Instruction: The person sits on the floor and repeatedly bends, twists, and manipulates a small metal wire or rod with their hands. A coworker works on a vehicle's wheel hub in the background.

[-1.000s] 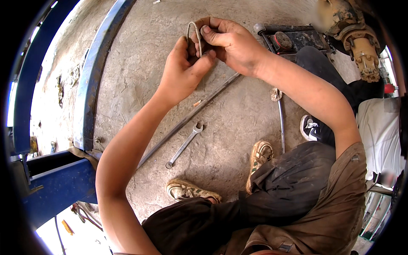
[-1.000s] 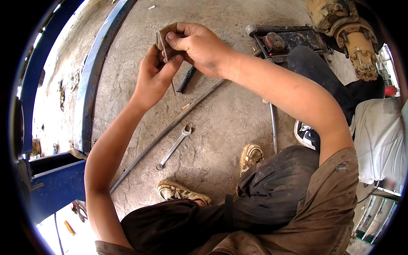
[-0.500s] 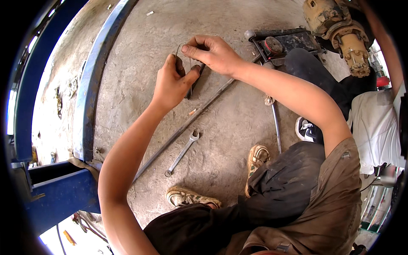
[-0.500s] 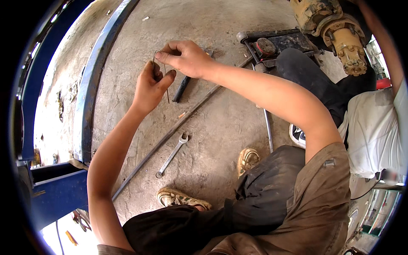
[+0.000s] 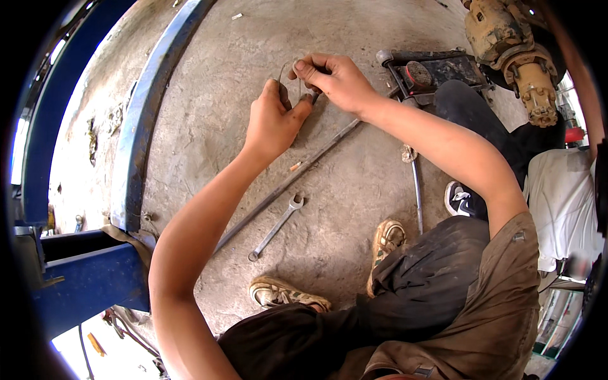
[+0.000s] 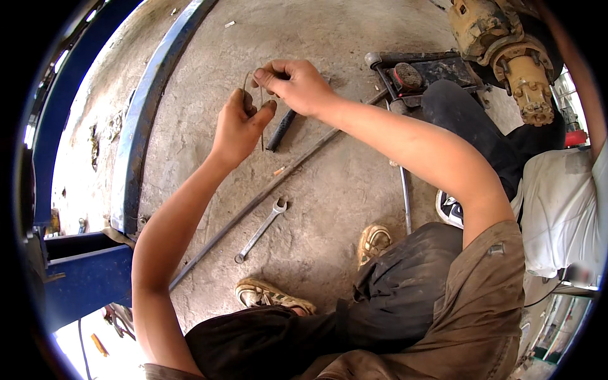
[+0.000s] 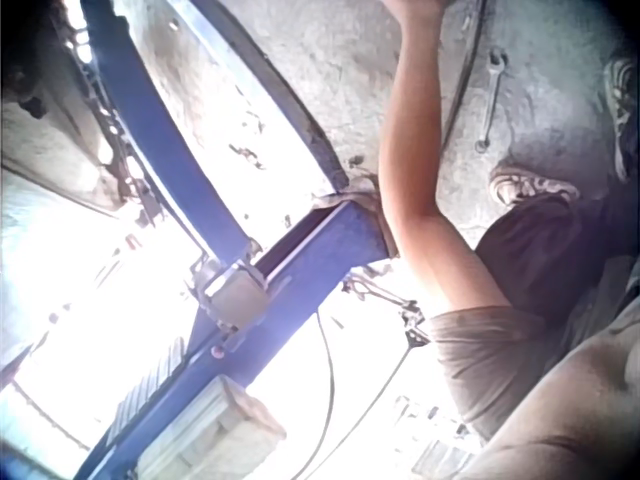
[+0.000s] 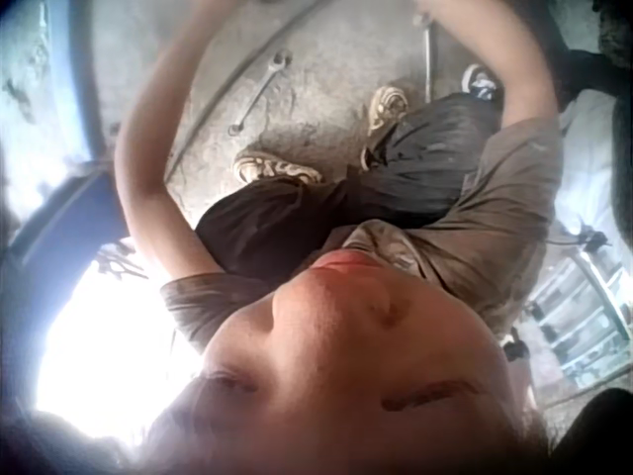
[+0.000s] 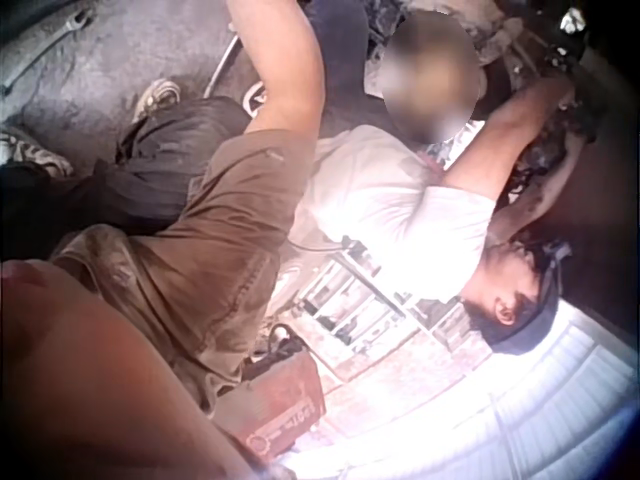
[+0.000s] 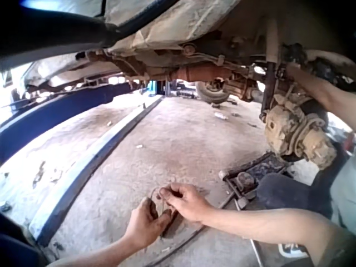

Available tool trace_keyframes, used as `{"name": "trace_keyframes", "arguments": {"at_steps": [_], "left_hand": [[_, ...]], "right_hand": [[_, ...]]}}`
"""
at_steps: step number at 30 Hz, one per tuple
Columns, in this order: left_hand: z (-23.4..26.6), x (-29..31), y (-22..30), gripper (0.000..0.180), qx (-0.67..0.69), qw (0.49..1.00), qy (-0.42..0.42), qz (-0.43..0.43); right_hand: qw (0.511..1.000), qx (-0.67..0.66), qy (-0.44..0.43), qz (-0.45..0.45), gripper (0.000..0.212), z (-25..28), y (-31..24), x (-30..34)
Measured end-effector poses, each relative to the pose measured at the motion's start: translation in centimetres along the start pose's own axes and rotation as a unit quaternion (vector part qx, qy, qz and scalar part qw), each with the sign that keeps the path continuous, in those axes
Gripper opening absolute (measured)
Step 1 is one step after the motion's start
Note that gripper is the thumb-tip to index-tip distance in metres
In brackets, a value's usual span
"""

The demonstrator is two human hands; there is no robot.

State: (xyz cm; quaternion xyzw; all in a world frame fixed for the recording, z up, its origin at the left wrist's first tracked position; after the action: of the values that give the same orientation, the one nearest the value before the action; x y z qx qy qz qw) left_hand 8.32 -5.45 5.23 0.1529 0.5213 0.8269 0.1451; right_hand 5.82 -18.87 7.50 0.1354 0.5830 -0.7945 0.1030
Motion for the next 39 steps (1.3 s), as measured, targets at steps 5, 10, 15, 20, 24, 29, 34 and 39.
{"name": "trace_keyframes", "arguments": {"at_steps": [5,10,15,20,24,29,34,39], "left_hand": [[-0.1,0.2,0.3,0.04,0.003,1.0,-0.002,-0.004],[0.0,0.3,0.8,0.044,0.001,1.0,0.008,-0.028],[0.8,-0.7,0.4,0.057,-0.047,0.998,0.03,-0.016],[0.5,-2.0,-4.4,0.052,-0.053,0.993,0.033,0.101],[-0.7,-1.6,-4.5,0.043,-0.106,0.992,0.046,0.052],[-0.9,-1.7,-3.5,0.041,-0.144,0.989,0.034,0.014],[-0.3,-1.7,-2.2,0.042,-0.12,0.992,0.041,-0.008],[0.3,-1.4,-2.5,0.037,-0.135,0.989,0.02,-0.051]], "right_hand": [[0.997,-0.071,-0.022,0.003,0.029,0.0,0.4,0.2],[0.997,-0.068,-0.019,0.028,0.032,0.7,0.2,0.3],[0.994,-0.086,-0.009,-0.07,0.049,0.1,1.9,1.6],[0.957,-0.164,-0.053,-0.234,0.053,-2.7,2.0,4.1],[0.957,-0.136,-0.077,-0.245,0.032,-3.9,3.0,5.1],[0.937,-0.184,0.038,-0.294,0.022,-4.8,3.3,6.0],[0.911,-0.283,0.072,-0.293,0.024,-4.5,3.2,6.1],[0.953,-0.12,-0.099,-0.26,0.028,-1.9,3.0,5.5]]}}
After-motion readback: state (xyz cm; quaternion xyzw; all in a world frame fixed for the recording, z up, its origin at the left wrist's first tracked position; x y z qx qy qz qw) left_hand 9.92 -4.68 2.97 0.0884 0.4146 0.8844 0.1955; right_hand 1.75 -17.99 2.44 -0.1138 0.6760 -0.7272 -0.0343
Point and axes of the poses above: each hand's wrist, its own x-axis away from the middle knuckle, its own z-axis out of the back of the hand, y = z × x, the point moved 7 cm from there along -x, towards the middle knuckle, and after that the axes turned 13 degrees about z, right-handed, at the moved point
